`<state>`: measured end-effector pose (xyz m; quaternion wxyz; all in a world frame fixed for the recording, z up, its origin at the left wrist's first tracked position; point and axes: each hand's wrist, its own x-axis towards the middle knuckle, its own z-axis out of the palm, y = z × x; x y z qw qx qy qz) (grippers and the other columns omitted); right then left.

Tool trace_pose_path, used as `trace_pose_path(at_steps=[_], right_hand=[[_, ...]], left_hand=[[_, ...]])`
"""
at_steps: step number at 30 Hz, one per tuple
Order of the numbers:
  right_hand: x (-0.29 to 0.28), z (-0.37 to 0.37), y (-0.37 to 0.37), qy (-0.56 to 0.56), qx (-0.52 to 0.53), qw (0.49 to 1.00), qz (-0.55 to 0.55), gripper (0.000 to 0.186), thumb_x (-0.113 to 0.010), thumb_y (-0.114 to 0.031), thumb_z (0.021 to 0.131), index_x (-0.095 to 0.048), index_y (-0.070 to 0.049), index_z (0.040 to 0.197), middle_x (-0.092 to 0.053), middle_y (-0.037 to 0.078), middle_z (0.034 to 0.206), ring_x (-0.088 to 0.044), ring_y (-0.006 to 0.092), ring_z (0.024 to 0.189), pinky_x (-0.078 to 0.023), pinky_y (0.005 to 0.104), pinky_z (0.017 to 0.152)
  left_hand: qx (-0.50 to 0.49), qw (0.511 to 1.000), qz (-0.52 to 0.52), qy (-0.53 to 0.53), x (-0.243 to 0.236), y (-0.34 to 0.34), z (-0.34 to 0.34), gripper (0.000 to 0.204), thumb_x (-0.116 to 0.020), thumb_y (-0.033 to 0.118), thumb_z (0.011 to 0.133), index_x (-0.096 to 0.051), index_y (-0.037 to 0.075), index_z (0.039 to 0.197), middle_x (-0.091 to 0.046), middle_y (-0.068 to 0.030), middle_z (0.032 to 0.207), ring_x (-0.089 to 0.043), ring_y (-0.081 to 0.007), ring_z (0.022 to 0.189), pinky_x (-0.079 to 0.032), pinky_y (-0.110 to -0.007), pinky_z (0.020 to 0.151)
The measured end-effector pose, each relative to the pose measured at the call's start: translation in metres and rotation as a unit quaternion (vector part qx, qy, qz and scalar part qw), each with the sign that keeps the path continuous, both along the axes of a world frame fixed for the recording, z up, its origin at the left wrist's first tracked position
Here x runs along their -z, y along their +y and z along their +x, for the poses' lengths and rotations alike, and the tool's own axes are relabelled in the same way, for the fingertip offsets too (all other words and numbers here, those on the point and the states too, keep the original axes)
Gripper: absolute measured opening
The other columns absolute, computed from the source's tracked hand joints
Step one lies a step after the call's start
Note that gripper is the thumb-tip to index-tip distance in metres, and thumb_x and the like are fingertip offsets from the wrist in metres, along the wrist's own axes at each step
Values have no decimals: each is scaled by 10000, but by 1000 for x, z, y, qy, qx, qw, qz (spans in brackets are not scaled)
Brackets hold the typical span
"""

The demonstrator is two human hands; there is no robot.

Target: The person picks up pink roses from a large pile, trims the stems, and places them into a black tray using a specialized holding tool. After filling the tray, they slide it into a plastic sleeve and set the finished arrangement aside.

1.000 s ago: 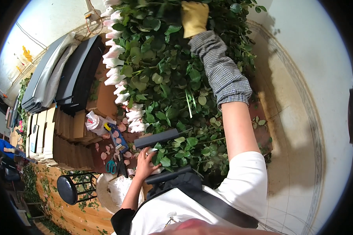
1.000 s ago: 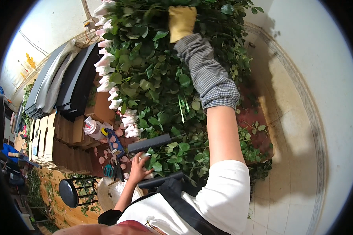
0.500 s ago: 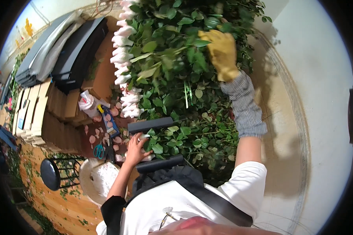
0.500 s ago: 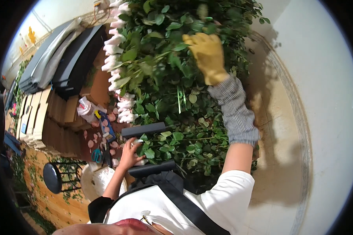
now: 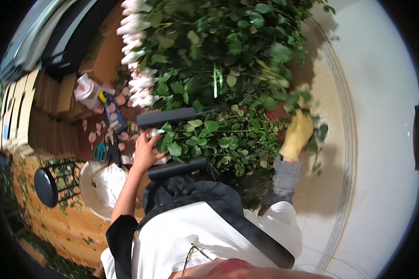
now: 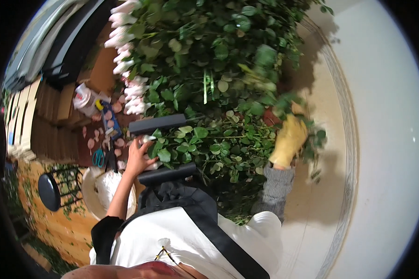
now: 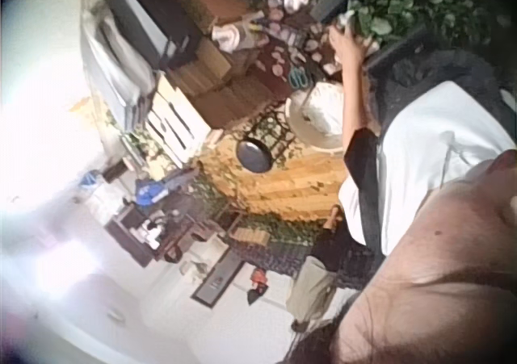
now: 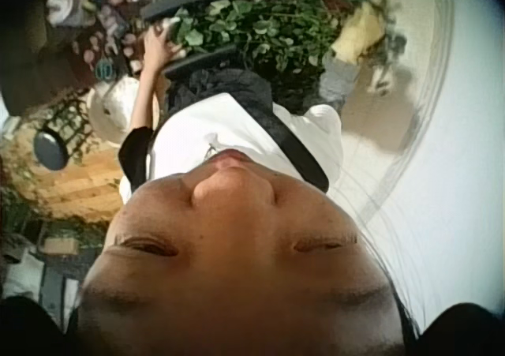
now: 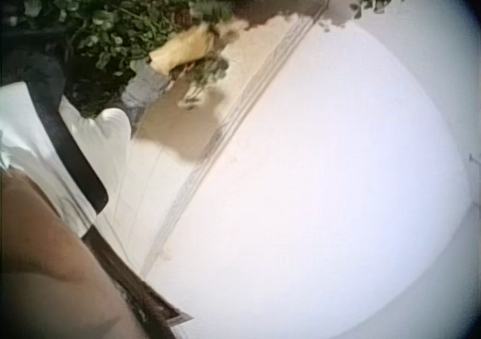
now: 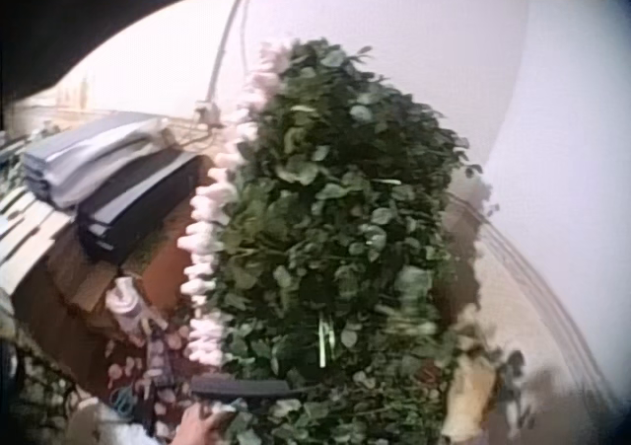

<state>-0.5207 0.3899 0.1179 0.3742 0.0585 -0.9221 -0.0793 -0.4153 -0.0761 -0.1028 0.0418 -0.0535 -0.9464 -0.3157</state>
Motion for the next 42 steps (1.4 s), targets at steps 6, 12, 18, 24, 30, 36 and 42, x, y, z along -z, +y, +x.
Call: trace_pose_path(at_steps=[6, 12, 18, 24, 30, 36, 42], right_hand=[[140, 138, 138, -27, 527, 836, -153, 387, -615, -301, 958, -668, -27, 1227, -730, 209, 986, -697, 394, 823, -558, 472, 749], [178, 124, 103, -86, 396, 863, -303, 476, -588, -256, 983, -568, 10, 1377, -657, 210, 1317, -646, 359, 1182, -509, 440, 994], [98, -43, -60, -193, -117, 854, -468, 415, -599, -77, 967, -592, -50, 1381, -643, 155, 1366, -616, 276, 1250, -488, 372, 1058], [154, -140, -178, -261, -273, 923, -70, 271, -667, -109, 871, -694, -94, 1140, -714, 46, 947, -667, 245, 1000, -454, 395, 1010], [188, -144, -199, -251, -99, 958, 101, 253, -614, -164, 886, -720, -148, 1115, -739, 30, 974, -679, 214, 991, -425, 384, 998], [119, -133, -205, -284, -171, 943, 19, 64, -692, -171, 792, -745, -201, 813, -718, 45, 783, -705, 234, 785, -492, 343, 812], [124, -113, -192, -314, -164, 928, 117, 86, -685, -165, 806, -750, -218, 789, -703, 14, 757, -700, 204, 773, -490, 356, 771]], left_hand=[[20, 1000, -15, -8, -7, 6, -6, 633, -881, 337, 724, -644, 159, 1283, -445, -215, 1441, -440, -438, 1310, -359, -544, 1100], [17, 999, -50, -12, -5, 4, -6, 666, -878, 338, 722, -626, 153, 1311, -429, -236, 1462, -429, -431, 1329, -351, -534, 1103], [14, 996, -68, -47, -7, 3, -4, 708, -873, 277, 712, -595, 168, 1353, -379, -218, 1522, -405, -435, 1356, -349, -527, 1122], [23, 997, -68, -30, -6, 3, -6, 706, -863, 350, 730, -598, 171, 1360, -415, -240, 1476, -428, -445, 1320, -334, -536, 1125], [19, 997, -72, -31, -7, 5, -5, 699, -857, 343, 723, -605, 171, 1352, -421, -237, 1478, -429, -444, 1316, -334, -534, 1127], [15, 997, -64, -37, -4, 6, -5, 701, -866, 325, 707, -612, 166, 1341, -418, -222, 1487, -424, -429, 1326, -336, -530, 1121], [9, 997, -65, -33, -3, 3, -2, 720, -867, 333, 705, -605, 164, 1354, -430, -230, 1467, -422, -434, 1325, -335, -528, 1122]])
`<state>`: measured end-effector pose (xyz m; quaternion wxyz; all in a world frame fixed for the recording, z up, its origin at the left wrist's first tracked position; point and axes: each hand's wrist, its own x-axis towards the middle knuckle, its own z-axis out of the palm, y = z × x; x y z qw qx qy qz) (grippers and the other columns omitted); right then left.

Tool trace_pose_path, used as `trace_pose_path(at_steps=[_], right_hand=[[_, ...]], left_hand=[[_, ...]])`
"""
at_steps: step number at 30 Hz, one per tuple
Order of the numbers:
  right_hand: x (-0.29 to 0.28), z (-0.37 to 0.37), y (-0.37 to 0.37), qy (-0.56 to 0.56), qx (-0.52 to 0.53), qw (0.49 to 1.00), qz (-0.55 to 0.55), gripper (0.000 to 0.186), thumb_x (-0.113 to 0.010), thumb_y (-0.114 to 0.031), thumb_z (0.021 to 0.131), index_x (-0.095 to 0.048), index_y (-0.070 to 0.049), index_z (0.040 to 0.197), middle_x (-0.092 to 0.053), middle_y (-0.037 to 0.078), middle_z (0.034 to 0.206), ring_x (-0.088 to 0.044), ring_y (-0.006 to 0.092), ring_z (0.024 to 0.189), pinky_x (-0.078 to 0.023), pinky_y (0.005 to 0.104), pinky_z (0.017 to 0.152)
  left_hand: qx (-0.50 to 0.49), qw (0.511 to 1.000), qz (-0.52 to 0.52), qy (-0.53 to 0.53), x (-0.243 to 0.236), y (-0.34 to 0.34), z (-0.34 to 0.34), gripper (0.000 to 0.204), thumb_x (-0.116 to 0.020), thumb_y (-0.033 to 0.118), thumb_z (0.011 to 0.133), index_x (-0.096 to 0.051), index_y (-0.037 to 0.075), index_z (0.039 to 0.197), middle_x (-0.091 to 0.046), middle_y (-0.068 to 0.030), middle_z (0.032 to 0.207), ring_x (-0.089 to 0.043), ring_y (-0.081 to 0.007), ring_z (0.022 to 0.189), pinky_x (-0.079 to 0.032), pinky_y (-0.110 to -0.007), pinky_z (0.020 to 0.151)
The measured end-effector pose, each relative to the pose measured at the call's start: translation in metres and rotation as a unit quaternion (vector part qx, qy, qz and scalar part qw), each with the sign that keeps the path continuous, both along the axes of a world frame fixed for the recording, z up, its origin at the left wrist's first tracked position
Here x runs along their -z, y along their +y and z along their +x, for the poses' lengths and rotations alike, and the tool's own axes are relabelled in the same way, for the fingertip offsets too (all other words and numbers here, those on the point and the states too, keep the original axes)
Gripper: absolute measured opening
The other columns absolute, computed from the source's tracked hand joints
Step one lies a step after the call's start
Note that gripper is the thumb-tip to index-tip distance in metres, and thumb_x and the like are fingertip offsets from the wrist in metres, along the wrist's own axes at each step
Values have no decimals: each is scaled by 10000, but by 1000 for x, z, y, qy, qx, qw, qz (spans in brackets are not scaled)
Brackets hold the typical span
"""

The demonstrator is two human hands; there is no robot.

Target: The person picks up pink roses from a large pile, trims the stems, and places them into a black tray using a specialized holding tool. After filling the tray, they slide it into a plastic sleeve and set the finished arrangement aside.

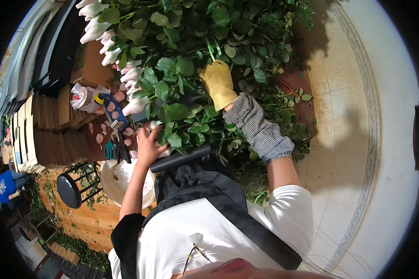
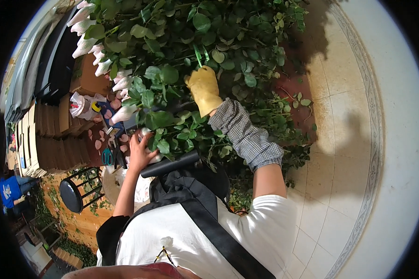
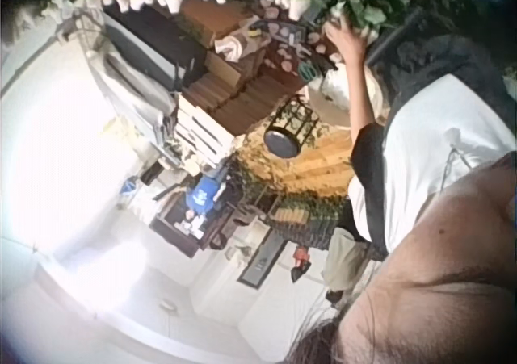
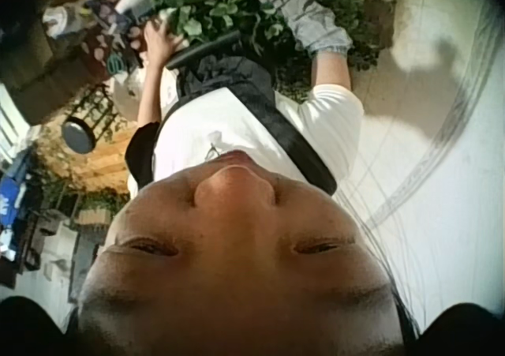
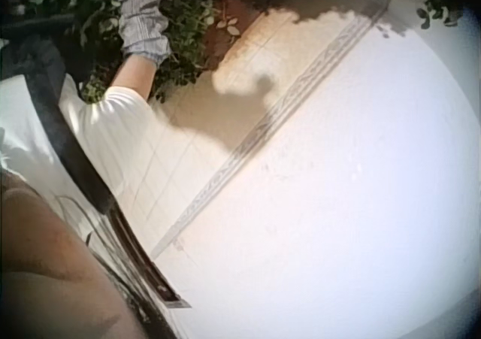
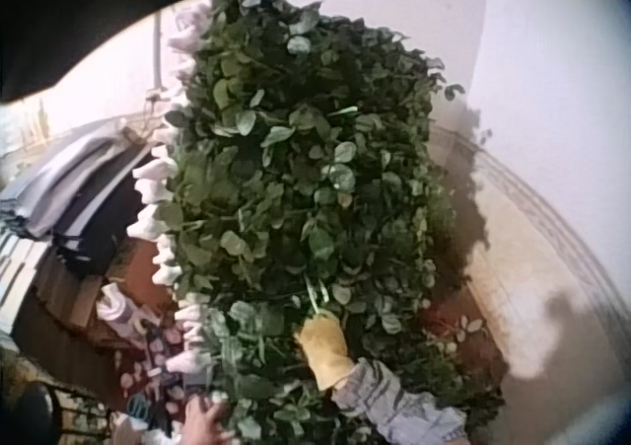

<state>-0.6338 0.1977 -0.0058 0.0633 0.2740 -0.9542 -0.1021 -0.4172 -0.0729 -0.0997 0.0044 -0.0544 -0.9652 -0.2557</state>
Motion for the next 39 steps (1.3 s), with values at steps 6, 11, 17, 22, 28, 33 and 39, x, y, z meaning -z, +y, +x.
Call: trace_pose_path(at_steps=[6, 11, 17, 22, 28, 33, 39], right_hand=[[61, -31, -21, -57, 14, 995, 82, 133, -657, -173, 854, -787, -190, 873, -753, 14, 873, -716, 203, 908, -496, 351, 821], [48, -16, 5, -54, -113, 982, -140, 295, -728, -124, 843, -716, -69, 1133, -733, 84, 968, -700, 281, 930, -526, 430, 876], [34, -43, 0, 113, -12, 985, -127, 312, -596, -146, 921, -684, -110, 1218, -708, 58, 1051, -656, 247, 1020, -483, 412, 936], [48, -43, -33, 126, 49, 991, -17, 175, -624, -154, 876, -708, -105, 1021, -730, 64, 917, -702, 221, 854, -480, 388, 864], [41, -46, -15, 155, 4, 987, -30, 238, -609, -169, 893, -705, -170, 1111, -713, 40, 980, -670, 245, 972, -458, 413, 924], [62, -51, -14, 141, 68, 988, 1, 276, -590, -183, 926, -659, -166, 1193, -709, 43, 971, -682, 237, 912, -467, 401, 864], [20, -38, -18, 96, 37, 994, -31, 263, -668, -157, 863, -670, -107, 1121, -706, 61, 816, -697, 240, 861, -475, 403, 841]], left_hand=[[19, 1000, -3, 15, -3, 4, -8, 720, -865, 268, 692, -596, 180, 1354, -415, -233, 1457, -433, -444, 1309, -361, -526, 1113], [10, 999, -3, 31, 2, -2, 0, 684, -855, 374, 732, -612, 183, 1342, -439, -214, 1441, -443, -425, 1293, -357, -529, 1096], [6, 1000, 9, -10, -7, 6, -6, 703, -867, 306, 696, -626, 189, 1346, -434, -230, 1439, -430, -439, 1315, -357, -523, 1119], [4, 1000, 14, 1, -9, 2, -5, 670, -865, 306, 705, -634, 185, 1323, -436, -225, 1429, -435, -432, 1310, -363, -521, 1111], [4, 1000, -3, 9, -3, -2, 0, 628, -849, 390, 764, -632, 178, 1314, -453, -220, 1416, -458, -426, 1287, -384, -537, 1075], [18, 999, -3, 51, -3, 1, -2, 613, -847, 383, 764, -639, 177, 1303, -465, -214, 1383, -476, -420, 1258, -396, -530, 1061], [4, 1000, 5, 28, -4, 1, -3, 635, -844, 345, 752, -629, 172, 1324, -478, -227, 1308, -492, -435, 1210, -422, -513, 1030]])
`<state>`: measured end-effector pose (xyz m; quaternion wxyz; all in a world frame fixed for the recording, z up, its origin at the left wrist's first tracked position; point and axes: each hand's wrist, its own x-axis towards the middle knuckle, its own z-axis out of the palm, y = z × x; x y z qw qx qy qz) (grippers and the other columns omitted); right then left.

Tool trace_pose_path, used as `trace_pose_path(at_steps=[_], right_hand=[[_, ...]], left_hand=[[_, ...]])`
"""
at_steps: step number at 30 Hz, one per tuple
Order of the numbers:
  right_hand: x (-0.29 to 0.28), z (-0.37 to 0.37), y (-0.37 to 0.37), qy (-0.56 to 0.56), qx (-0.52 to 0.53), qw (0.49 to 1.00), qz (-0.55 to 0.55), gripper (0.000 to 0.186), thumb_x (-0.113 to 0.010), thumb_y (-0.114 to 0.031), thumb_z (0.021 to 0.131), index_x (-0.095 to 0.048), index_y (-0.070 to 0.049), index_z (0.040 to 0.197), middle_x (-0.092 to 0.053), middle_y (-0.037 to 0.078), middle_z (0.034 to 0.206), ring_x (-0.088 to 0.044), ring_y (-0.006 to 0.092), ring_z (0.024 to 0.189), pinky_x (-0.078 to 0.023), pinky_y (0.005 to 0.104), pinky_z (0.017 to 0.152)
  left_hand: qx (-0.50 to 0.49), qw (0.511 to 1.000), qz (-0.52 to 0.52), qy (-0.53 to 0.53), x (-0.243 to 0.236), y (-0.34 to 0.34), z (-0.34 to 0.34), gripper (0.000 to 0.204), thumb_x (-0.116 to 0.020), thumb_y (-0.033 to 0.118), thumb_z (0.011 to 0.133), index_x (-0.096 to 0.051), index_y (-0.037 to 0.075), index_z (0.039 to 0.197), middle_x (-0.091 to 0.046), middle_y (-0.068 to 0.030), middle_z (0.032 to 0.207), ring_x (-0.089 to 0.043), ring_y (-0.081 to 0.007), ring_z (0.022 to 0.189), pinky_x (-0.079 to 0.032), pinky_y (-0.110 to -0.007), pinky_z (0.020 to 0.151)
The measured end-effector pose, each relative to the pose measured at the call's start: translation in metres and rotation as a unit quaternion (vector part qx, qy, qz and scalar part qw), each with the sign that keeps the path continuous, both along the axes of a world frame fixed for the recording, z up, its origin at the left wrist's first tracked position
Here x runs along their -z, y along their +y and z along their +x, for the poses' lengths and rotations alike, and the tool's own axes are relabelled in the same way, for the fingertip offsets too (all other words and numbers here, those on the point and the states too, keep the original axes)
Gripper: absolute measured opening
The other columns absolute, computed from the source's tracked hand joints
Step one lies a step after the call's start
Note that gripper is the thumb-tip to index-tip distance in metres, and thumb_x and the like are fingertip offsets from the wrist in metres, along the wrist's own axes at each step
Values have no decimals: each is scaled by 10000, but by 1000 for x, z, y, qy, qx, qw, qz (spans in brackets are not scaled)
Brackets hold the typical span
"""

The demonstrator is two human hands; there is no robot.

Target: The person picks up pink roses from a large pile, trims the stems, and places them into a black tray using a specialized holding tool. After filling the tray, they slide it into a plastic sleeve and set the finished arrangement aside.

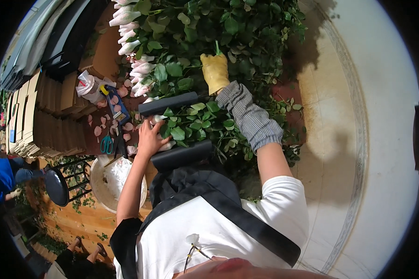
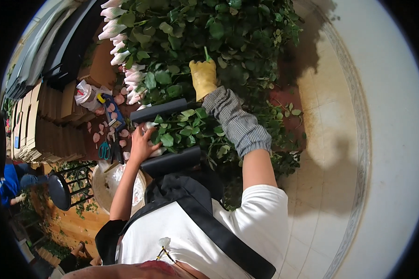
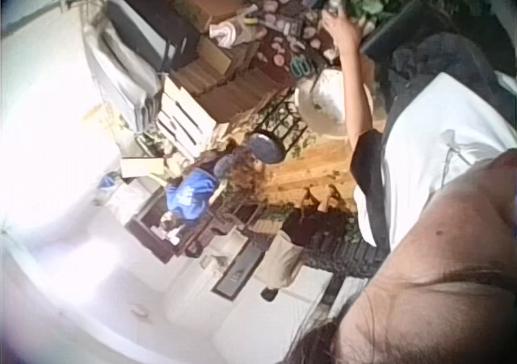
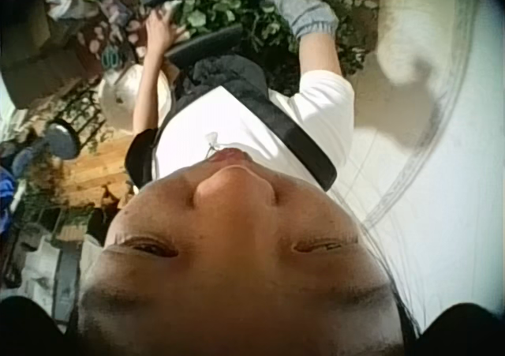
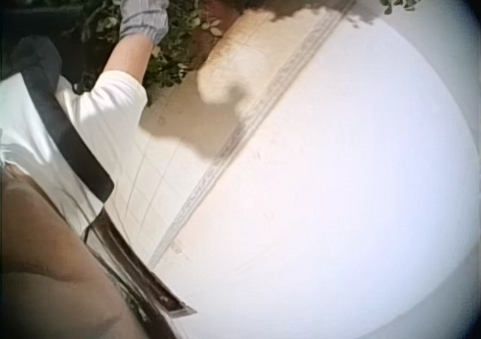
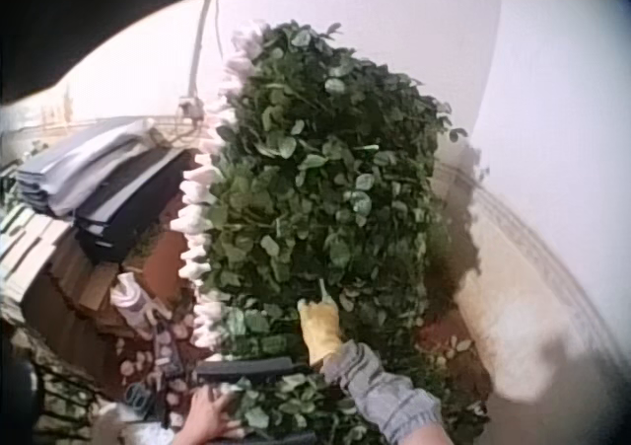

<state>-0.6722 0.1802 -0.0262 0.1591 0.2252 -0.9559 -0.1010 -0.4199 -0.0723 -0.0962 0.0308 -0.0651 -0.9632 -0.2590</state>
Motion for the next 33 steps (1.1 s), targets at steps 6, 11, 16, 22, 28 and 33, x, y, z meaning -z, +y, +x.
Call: trace_pose_path(at_steps=[6, 11, 16, 22, 28, 33], right_hand=[[-11, 37, -4, 12, -113, 954, -277, 248, -586, -36, 882, -735, -128, 1057, -651, 43, 759, -645, 240, 799, -464, 438, 961], [-103, 117, -23, -42, -186, 967, -169, 135, -604, -112, 849, -716, -131, 923, -598, 81, 645, -620, 311, 700, -524, 415, 813], [-111, 121, 110, 30, -133, 976, -169, 419, -646, 91, 718, -740, -83, 1088, -647, 148, 776, -629, 328, 713, -522, 436, 717], [-79, 199, 247, 225, 276, 916, -182, 449, -585, -273, 1003, -581, -5, 1363, -660, 245, 1270, -675, 405, 1074, -547, 452, 899], [4, 264, 341, -153, 632, 759, -31, 472, -536, -339, 1015, -585, -16, 1356, -605, 200, 1390, -582, 357, 1260, -462, 390, 1044], [-78, 144, 132, -277, 87, 820, -494, 487, -609, -162, 1003, -510, -49, 1466, -623, 144, 1395, -591, 243, 1285, -470, 358, 1063]], left_hand=[[5, 1000, 1, 15, 2, 4, -4, 648, -846, 347, 734, -634, 187, 1325, -493, -221, 1266, -505, -438, 1184, -431, -503, 1013], [-2, 998, -35, 56, 25, -13, 10, 717, -844, 428, 724, -614, 173, 1353, -508, -281, 1340, -496, -449, 1235, -404, -535, 1043], [8, 999, 38, 25, 7, 3, -3, 625, -817, 468, 762, -640, 184, 1290, -493, -215, 1274, -468, -427, 1240, -381, -522, 1054], [-28, 998, 47, -38, -1, -1, 6, 619, -837, 380, 758, -621, 177, 1301, -478, -216, 1334, -461, -427, 1259, -374, -520, 1079], [-23, 998, 48, -43, 0, 1, 5, 614, -847, 344, 738, -631, 161, 1282, -461, -213, 1422, -458, -414, 1275, -348, -519, 1098], [-8, 999, 33, -26, 2, 1, 2, 684, -861, 341, 708, -624, 170, 1326, -451, -241, 1411, -439, -446, 1291, -354, -528, 1092]])
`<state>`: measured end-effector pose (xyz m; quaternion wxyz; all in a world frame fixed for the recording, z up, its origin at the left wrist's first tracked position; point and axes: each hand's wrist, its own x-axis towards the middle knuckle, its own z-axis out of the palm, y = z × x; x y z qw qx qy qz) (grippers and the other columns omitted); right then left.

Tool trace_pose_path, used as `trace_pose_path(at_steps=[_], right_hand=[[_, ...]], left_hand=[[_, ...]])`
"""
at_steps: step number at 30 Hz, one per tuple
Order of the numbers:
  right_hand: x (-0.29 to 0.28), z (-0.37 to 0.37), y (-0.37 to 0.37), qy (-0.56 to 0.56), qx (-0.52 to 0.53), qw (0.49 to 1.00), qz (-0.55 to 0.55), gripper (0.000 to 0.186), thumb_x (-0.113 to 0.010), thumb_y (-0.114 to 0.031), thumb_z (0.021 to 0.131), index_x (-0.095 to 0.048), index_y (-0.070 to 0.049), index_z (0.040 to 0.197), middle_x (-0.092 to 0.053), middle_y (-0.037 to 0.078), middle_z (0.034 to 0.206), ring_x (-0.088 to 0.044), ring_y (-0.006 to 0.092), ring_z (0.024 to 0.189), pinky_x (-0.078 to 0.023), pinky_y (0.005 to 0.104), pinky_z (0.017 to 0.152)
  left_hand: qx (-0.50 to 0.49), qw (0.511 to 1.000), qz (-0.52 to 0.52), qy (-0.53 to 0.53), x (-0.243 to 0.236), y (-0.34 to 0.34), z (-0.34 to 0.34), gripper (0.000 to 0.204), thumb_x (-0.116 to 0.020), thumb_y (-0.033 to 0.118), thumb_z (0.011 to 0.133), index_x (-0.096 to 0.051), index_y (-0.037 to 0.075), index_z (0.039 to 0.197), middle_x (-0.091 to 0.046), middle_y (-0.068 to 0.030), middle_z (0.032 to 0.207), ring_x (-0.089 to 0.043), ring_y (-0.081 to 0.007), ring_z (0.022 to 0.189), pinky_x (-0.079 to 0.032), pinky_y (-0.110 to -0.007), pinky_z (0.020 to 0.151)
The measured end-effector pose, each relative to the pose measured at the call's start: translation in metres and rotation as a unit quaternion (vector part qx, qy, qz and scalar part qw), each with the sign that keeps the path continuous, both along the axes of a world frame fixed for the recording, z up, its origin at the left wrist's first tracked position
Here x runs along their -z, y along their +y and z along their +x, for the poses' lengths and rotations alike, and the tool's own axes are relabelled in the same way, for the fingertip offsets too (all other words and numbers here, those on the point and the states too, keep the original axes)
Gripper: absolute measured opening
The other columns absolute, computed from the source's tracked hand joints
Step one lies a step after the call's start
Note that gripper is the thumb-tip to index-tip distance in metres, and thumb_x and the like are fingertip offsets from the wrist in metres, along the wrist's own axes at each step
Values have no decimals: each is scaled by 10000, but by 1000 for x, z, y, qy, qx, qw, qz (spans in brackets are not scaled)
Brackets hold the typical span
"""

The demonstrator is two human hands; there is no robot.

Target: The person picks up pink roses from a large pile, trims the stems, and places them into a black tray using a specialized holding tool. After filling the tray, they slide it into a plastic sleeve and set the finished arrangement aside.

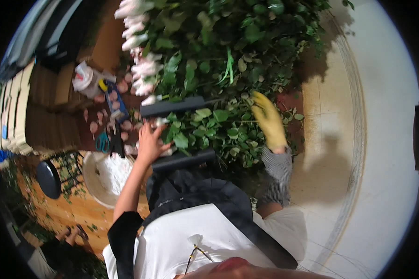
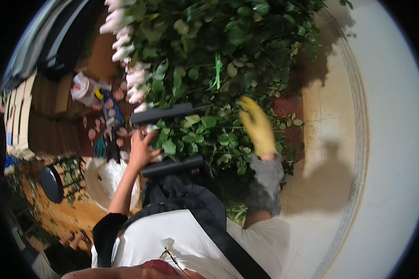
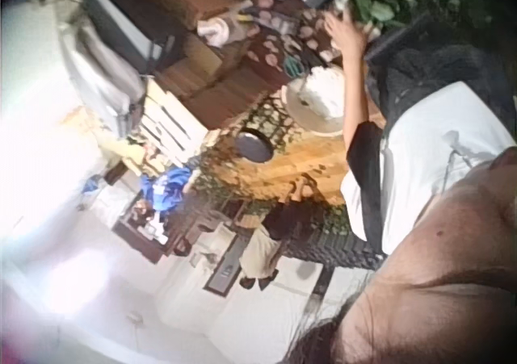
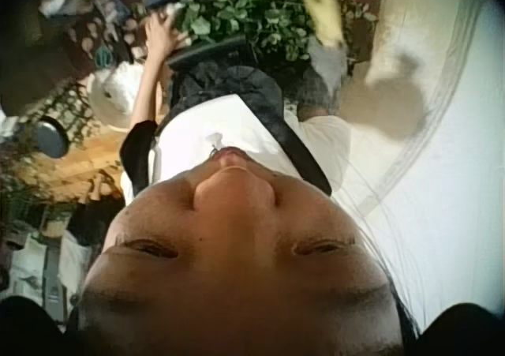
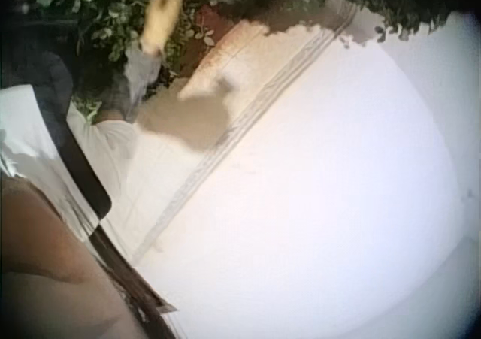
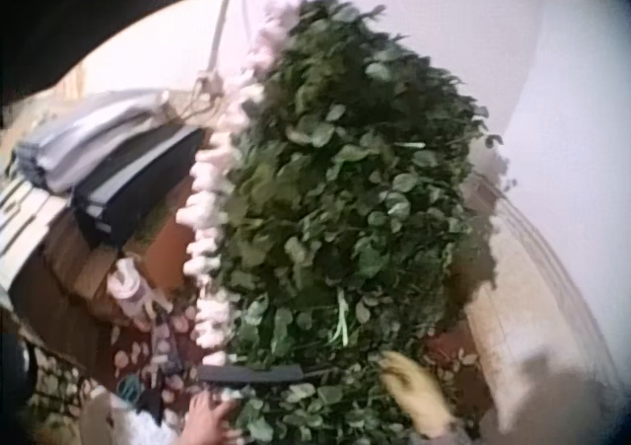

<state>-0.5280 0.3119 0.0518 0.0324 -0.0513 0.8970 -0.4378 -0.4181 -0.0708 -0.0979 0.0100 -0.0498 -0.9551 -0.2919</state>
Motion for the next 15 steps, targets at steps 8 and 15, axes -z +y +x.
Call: trace_pose_path(at_steps=[8, 15], right_hand=[[112, -180, -119, 224, -54, 863, 450, 188, -626, -139, 855, -735, -134, 1009, -737, 49, 919, -676, 258, 959, -477, 413, 925], [86, -151, -122, 365, -34, 893, 261, 48, -633, -116, 831, -668, -121, 799, -650, 17, 764, -635, 236, 791, -461, 391, 883]], left_hand=[[17, 999, -26, 17, 6, 0, -5, 686, -868, 361, 711, -618, 178, 1323, -439, -227, 1433, -432, -428, 1309, -356, -544, 1085], [-4, 1000, -26, 4, 1, 1, -2, 683, -881, 301, 673, -633, 180, 1297, -427, -234, 1462, -428, -432, 1325, -355, -528, 1110]])
